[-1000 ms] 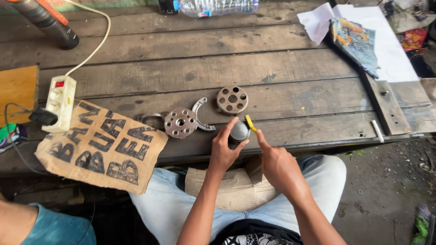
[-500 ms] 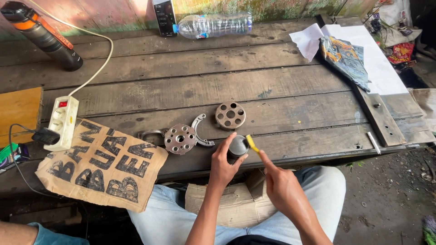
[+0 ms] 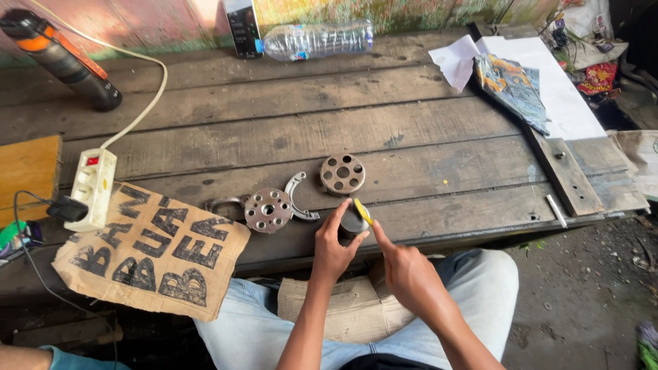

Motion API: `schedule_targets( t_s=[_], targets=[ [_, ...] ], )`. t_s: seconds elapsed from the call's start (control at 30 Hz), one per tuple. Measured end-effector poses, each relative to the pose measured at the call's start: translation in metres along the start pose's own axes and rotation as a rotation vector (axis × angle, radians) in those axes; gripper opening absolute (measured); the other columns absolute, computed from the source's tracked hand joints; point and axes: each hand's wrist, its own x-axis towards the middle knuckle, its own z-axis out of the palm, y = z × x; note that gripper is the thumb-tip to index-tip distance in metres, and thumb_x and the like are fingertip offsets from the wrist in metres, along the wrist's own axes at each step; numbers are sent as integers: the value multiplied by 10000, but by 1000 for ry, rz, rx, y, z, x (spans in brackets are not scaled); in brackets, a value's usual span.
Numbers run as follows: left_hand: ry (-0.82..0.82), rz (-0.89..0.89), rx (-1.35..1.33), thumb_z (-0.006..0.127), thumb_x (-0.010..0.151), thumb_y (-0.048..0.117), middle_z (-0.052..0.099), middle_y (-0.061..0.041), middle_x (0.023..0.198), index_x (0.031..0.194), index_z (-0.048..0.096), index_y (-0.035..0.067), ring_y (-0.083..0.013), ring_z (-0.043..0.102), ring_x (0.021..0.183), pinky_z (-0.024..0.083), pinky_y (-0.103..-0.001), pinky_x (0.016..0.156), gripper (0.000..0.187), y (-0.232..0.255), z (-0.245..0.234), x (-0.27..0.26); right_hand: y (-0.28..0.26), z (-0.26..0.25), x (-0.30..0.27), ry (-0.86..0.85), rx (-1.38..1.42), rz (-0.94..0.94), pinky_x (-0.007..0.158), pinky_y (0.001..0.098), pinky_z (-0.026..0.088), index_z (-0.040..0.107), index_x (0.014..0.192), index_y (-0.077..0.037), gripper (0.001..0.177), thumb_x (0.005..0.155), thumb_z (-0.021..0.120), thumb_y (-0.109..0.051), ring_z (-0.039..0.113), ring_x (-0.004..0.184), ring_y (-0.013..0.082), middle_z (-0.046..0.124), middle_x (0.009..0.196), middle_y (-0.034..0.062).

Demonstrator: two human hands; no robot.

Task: The person sits at a wooden workbench and uses a yellow-handled tool to scrape the surface of a cylindrical metal object. The person holds the object with their left hand and scrapes with their right hand, rotating the object to access different areas. Other metal parts, a power strip, and a water bottle are visible on the table.

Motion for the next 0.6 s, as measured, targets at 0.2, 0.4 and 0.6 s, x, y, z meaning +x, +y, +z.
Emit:
schedule_targets(
  t_s=[0.2,0.4,0.6],
  targets=[
    [-10,14,-7,857,819,86,617,-170,1429,1464,492,24,-309,606,1327,480,-405,1139,743,4,-3,2,-6,-3,-15,-8,81,31,587,488,457,361,1603,-231,649,967,410,-113,635,631,416,705,734,163],
    [-48,-49,-26,803,737,-49,622,-181,1410,1453,499,50,-339,613,1300,491,-423,1108,784,4,-2,1,11,20,-31,-12,124,25,586,444,447,356,1607,-262,705,934,445,-73,570,578,350,627,685,112],
    [-19,-44,-29,826,832,89,607,-143,1447,1465,495,16,-279,592,1343,465,-382,1151,718,4,-2,1,-4,19,-7,124,152,-27,516,455,385,385,1606,-242,690,947,435,-43,501,514,348,553,647,108]
  ],
)
